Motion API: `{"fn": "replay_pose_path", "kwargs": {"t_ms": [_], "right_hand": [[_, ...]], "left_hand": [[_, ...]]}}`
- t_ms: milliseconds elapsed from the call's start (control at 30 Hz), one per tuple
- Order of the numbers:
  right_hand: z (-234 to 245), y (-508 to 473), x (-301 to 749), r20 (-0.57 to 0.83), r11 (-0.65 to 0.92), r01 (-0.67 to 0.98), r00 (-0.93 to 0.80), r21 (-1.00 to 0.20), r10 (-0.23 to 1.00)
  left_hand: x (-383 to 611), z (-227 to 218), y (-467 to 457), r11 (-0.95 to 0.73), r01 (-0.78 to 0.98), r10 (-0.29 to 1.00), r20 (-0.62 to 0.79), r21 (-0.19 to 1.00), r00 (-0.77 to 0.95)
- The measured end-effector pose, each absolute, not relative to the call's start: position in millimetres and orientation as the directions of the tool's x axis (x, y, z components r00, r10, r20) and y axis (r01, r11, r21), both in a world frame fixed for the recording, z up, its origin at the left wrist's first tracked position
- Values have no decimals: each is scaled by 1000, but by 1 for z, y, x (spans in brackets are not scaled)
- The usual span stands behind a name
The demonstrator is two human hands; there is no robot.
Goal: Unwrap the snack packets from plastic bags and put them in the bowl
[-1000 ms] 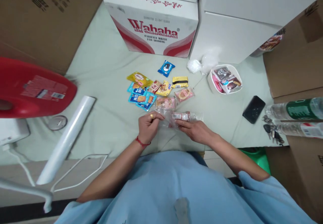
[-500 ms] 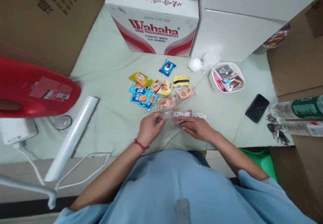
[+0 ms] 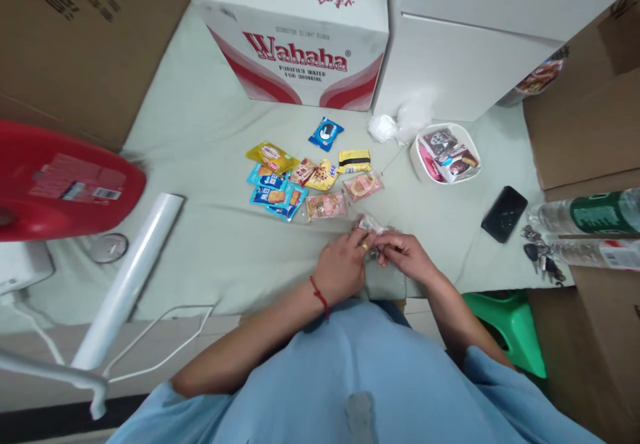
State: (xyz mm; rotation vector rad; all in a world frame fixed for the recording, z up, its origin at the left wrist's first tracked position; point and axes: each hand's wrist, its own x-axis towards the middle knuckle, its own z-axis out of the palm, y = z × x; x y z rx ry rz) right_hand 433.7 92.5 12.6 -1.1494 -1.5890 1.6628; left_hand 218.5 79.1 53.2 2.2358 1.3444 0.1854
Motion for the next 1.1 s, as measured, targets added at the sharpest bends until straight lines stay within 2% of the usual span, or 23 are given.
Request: {"fn": "replay_pose_path", "kwargs": {"t_ms": [200, 300, 367, 433, 467, 533, 600, 667, 733, 800, 833, 867, 933, 1033, 1100], "right_hand": [[17, 73, 430, -419, -444, -37, -270, -895, 867], [27, 71, 438, -516, -524, -20, -141, -852, 845], [33, 69, 447, -491, -489, 98, 9, -867, 871], [37, 64, 455, -342, -375, 363, 156, -853, 927], [38, 59, 459, -246, -309, 519, 188, -797, 951], [39, 48, 467, -133, -203, 756, 153, -623, 979], [41, 39, 473, -146, -154, 849, 92, -505, 985], [45, 37, 475, -220, -180, 840, 75, -511, 973], [51, 47, 468, -308, -264, 761, 89, -593, 947], [57, 67, 450, -326, -301, 689, 98, -660, 940], [60, 79, 437, -293, -272, 694, 92, -667, 952], [62, 92, 422, -245, -218, 733, 72, -645, 967], [66, 113, 392, -224, -99, 852, -22, -514, 974], [73, 127, 358, -315, 34, 938, -150, -345, 937], [77, 123, 346, -328, 100, 947, -203, -305, 923]], "left_hand": [[224, 45, 76, -483, 798, 818, -141, 360, 558], [227, 39, 76, -537, 789, 793, -141, 298, 593], [228, 36, 76, -560, 786, 781, -150, 261, 606], [230, 33, 75, -566, 787, 778, -158, 245, 609], [230, 32, 75, -565, 788, 778, -159, 243, 608], [231, 31, 75, -566, 787, 778, -156, 246, 608], [231, 30, 75, -565, 788, 780, -152, 245, 607], [231, 30, 75, -561, 791, 785, -146, 245, 602], [231, 30, 74, -556, 791, 790, -132, 255, 598], [233, 29, 72, -554, 787, 794, -112, 272, 598], [233, 28, 72, -559, 780, 791, -101, 282, 603], [234, 27, 71, -567, 770, 785, -92, 292, 613], [231, 24, 70, -581, 748, 769, -84, 320, 633], [212, 20, 67, -590, 709, 761, -29, 386, 648], [187, 16, 65, -631, 635, 738, 94, 445, 668]]}}
